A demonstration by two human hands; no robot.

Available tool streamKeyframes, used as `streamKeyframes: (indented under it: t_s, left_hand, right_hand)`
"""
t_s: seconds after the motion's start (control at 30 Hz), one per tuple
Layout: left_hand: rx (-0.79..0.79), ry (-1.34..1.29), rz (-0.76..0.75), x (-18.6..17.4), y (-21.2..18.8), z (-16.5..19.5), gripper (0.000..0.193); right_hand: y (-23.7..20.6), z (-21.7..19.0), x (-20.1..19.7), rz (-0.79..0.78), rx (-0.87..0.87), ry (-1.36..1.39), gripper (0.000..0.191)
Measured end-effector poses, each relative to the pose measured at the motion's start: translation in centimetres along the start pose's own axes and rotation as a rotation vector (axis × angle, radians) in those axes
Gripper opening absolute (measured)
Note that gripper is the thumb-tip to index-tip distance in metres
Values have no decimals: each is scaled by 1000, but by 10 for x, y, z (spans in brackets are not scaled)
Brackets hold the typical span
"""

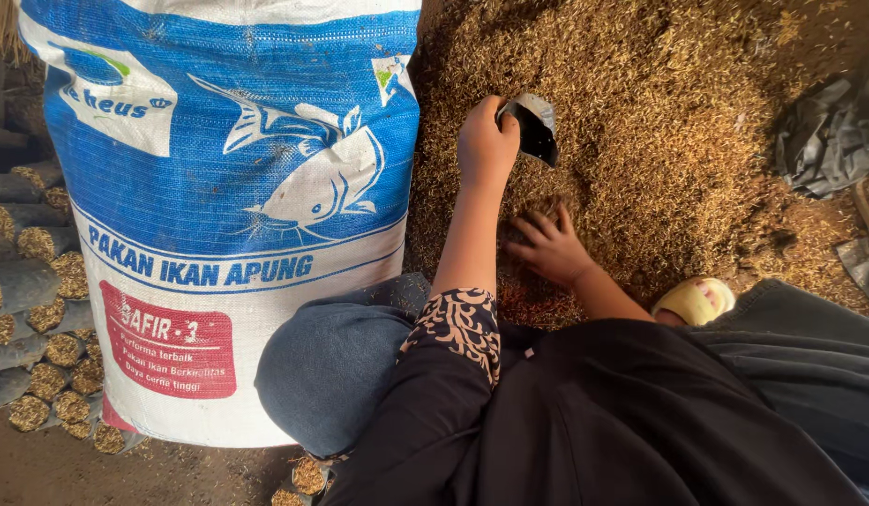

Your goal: The person scoops floating fish feed pellets from a large pile and fills small black plastic pouches by hand. The filled pouches are placed on the ground beside the person.

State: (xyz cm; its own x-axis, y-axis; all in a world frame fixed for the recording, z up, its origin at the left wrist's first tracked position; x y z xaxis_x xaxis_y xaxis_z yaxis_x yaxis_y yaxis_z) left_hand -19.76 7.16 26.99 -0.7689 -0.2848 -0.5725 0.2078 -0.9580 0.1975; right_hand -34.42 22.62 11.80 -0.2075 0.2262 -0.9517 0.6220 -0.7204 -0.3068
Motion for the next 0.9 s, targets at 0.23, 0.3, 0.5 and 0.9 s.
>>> streamKeyframes:
  t_s: [0.23, 0.3, 0.5, 0.9]
  left_hand:
    - [-78, 38, -73, -6, -2, -14, 20]
    - [-88, 53, -70, -8, -2, -17, 22]
    - [-77, 40, -119, -12, -4, -16, 35]
    - [-27, 123, -311, 44, -1, 24, 37]
  right_hand:
    - [38, 52, -29, 249, 82, 72, 48]
    - [41, 58, -34, 310, 98, 117, 47]
    - [49, 86, -68, 510, 295, 252, 48]
    - [24, 208, -126, 603, 1110, 1732, 51]
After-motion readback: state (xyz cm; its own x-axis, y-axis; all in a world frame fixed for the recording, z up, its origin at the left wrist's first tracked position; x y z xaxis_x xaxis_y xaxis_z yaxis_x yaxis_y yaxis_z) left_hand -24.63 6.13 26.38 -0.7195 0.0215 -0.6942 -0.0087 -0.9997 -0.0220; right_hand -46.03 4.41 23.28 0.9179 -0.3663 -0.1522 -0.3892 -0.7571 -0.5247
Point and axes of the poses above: each hand's wrist, its own y-axis towards the middle knuckle, its own x-axis out of the palm, z = x × y, the point moved 5 cm from there along y, towards the middle knuckle, and after that the axes turned 3 degrees about x, right-handed, at the moved point
